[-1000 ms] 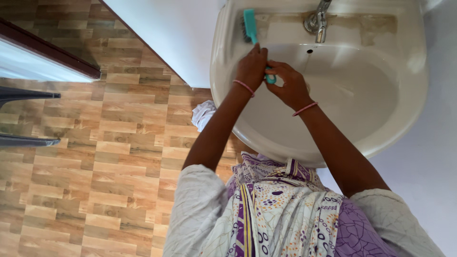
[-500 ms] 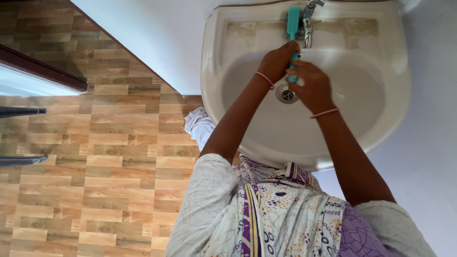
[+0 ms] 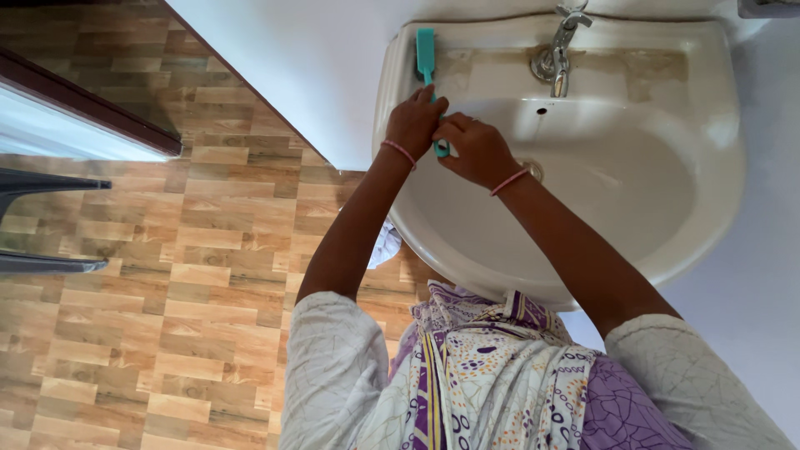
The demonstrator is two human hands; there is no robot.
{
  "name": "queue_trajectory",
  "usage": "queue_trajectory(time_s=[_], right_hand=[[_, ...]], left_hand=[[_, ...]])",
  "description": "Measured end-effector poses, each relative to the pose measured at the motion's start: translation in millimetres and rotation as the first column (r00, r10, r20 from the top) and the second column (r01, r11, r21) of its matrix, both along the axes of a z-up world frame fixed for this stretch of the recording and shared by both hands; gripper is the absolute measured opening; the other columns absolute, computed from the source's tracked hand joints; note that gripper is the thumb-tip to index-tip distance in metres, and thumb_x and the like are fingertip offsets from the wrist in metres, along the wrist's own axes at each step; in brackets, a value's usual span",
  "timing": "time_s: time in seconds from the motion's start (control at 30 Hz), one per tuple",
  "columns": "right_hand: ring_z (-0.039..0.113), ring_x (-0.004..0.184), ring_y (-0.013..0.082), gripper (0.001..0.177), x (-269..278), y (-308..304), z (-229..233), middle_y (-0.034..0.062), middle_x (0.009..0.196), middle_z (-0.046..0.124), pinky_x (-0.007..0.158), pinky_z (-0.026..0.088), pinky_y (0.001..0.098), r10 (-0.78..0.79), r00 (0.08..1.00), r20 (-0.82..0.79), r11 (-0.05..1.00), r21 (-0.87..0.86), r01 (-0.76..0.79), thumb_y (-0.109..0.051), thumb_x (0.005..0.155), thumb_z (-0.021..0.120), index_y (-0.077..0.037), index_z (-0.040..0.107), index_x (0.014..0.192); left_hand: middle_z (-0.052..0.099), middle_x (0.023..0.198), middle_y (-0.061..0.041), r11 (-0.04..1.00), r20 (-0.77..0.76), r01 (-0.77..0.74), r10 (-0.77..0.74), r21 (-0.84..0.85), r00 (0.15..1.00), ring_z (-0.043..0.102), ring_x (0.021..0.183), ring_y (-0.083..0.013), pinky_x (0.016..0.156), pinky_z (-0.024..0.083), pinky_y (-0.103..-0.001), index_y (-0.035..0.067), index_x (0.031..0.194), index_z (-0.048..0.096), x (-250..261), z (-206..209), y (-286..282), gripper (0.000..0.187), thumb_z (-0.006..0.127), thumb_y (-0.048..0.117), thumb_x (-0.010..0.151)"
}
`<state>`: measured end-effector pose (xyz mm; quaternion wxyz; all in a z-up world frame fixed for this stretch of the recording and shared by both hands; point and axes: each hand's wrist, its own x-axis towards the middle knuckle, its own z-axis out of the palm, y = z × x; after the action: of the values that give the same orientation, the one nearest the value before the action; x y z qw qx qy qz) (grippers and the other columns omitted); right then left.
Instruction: The person cleans a sink using a brush, scrubbing the basin, the drain, and the faucet area.
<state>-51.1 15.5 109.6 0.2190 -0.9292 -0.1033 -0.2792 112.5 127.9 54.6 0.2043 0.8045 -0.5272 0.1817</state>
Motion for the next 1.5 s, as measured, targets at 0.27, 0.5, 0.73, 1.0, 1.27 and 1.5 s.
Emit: queue_trajectory(time_s=[0.27,0.5,0.73,1.0,1.27,1.5], right_hand=[[0.070,0.102,0.0313,0.027,-20.5,-34.7,-31.9,0.0115,0.124,0.068,0.086,0.059,0.0409,-0.106,0.994,0.020,0.989,-0.098,0.108,-0.005,0.081,0.079,-0.008,0.066,0.105],[0.070,0.109,0.0306,0.035,-71.6,-87.5,-25.0,0.0113,0.134,0.067,0.089,0.060,0.0386,-0.323,0.946,0.032,0.945,-0.035,0.324,-0.002,0.085,0.077,-0.006,0.069,0.119],[0.072,0.101,0.0295,0.031,-72.3,-56.7,-23.7,0.0095,0.122,0.068,0.083,0.060,0.0388,-0.390,0.920,0.040,0.918,-0.066,0.392,-0.009,0.078,0.084,-0.011,0.069,0.105],[0.070,0.084,0.0301,0.033,7.6,-17.4,-24.2,0.0111,0.111,0.066,0.075,0.060,0.0386,-0.100,0.993,-0.057,0.995,0.010,0.100,-0.009,0.076,0.084,-0.007,0.065,0.103],[0.070,0.086,0.0320,0.033,-17.1,-2.8,5.0,0.0135,0.109,0.066,0.076,0.059,0.0399,0.033,0.992,-0.122,0.992,0.125,-0.018,-0.010,0.072,0.084,-0.007,0.068,0.101],[0.073,0.101,0.0261,0.031,-87.5,-11.2,5.5,0.0116,0.113,0.067,0.092,0.063,0.0350,0.111,0.970,-0.216,0.939,0.344,-0.031,-0.005,0.077,0.081,-0.004,0.070,0.106]], left_hand=[[0.047,0.147,-0.033,0.994,-0.173,-0.078,0.091,0.079,0.981,0.071,0.100,-0.0437,0.074,0.062,-0.048,0.011,0.112,0.060,-13.4,-49.4,-67.1,0.023,0.066,0.014,0.089],[0.046,0.150,-0.032,0.992,-0.256,0.117,-0.102,0.043,0.961,0.072,0.103,-0.0392,0.079,0.063,-0.046,0.014,0.115,0.056,-41.8,-35.6,-150.9,0.021,0.065,0.016,0.096],[0.050,0.150,-0.026,0.946,-0.147,0.324,-0.322,-0.011,0.935,0.071,0.108,-0.0363,0.079,0.061,-0.045,0.014,0.110,0.058,-35.8,-55.2,-143.6,0.027,0.069,0.016,0.085],[0.048,0.147,-0.031,0.962,-0.013,-0.048,0.053,0.269,0.999,0.070,0.107,-0.0365,0.080,0.061,-0.043,0.010,0.111,0.061,36.1,-52.9,-54.7,0.026,0.069,0.020,0.089],[0.060,0.125,-0.021,0.960,-0.169,-0.034,0.083,0.279,0.982,0.072,0.099,-0.0338,0.079,0.060,-0.045,0.010,0.106,0.063,-12.8,-6.9,-2.6,0.018,0.069,0.020,0.092],[0.057,0.122,-0.039,0.957,0.007,-0.142,0.145,0.254,0.989,0.072,0.089,-0.0394,0.066,0.062,-0.041,0.008,0.099,0.065,-91.9,-8.4,-5.4,0.019,0.070,0.018,0.084]])
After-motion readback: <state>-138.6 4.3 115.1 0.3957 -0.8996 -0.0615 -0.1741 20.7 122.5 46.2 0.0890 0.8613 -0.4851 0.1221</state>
